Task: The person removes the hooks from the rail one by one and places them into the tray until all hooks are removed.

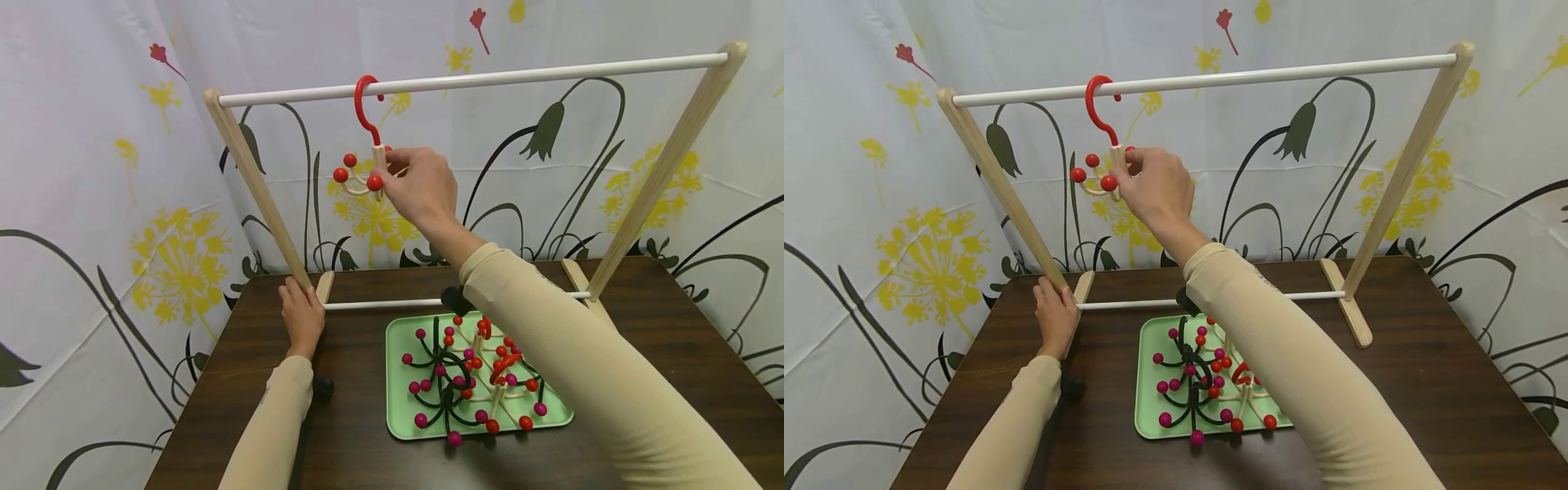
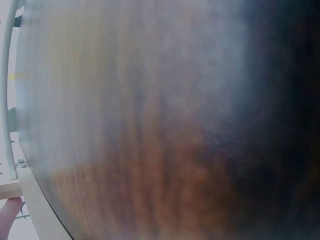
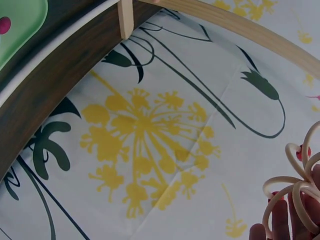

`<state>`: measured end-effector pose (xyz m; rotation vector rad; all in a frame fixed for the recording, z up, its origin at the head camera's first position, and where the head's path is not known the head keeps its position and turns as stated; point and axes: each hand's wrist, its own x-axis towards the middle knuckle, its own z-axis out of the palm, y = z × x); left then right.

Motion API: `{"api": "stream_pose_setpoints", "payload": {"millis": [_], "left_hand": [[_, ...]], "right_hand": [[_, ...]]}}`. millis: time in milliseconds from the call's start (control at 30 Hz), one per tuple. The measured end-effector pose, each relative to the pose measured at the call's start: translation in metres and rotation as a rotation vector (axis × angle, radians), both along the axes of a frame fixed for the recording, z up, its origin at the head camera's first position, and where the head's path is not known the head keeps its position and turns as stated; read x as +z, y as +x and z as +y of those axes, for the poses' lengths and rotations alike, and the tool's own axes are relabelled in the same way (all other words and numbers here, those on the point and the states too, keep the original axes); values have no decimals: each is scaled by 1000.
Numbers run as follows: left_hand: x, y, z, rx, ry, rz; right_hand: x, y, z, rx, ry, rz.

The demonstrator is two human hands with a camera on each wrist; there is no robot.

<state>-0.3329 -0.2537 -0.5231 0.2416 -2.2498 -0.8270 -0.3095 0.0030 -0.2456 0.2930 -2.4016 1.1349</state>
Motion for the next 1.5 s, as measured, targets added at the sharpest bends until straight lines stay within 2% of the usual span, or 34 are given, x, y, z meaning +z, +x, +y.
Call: {"api": "stream_pose_setpoints", "payload": {"millis": [300, 567, 767, 933, 1100, 1367, 1500], "left_hand": [[-1, 0, 0, 3, -4, -5], [0, 1, -1, 1, -2, 5], [2, 1, -2, 0, 1, 16], [1, 1, -2, 3, 3, 3], [1, 1, -2, 1, 2, 9], [-2, 0, -2, 8, -11, 16], [-1, 0, 0, 6, -9, 19]], "right_hand": [[11, -1, 7, 20, -12, 32], [22, 0, 17, 91, -66, 68], [18, 5, 21, 173, -79, 74], [3, 9, 18, 263, -11, 98], [-23, 11, 14, 362, 92, 94], [-71, 11, 11, 485, 396, -89], [-91, 16, 12, 513, 496, -180]]}}
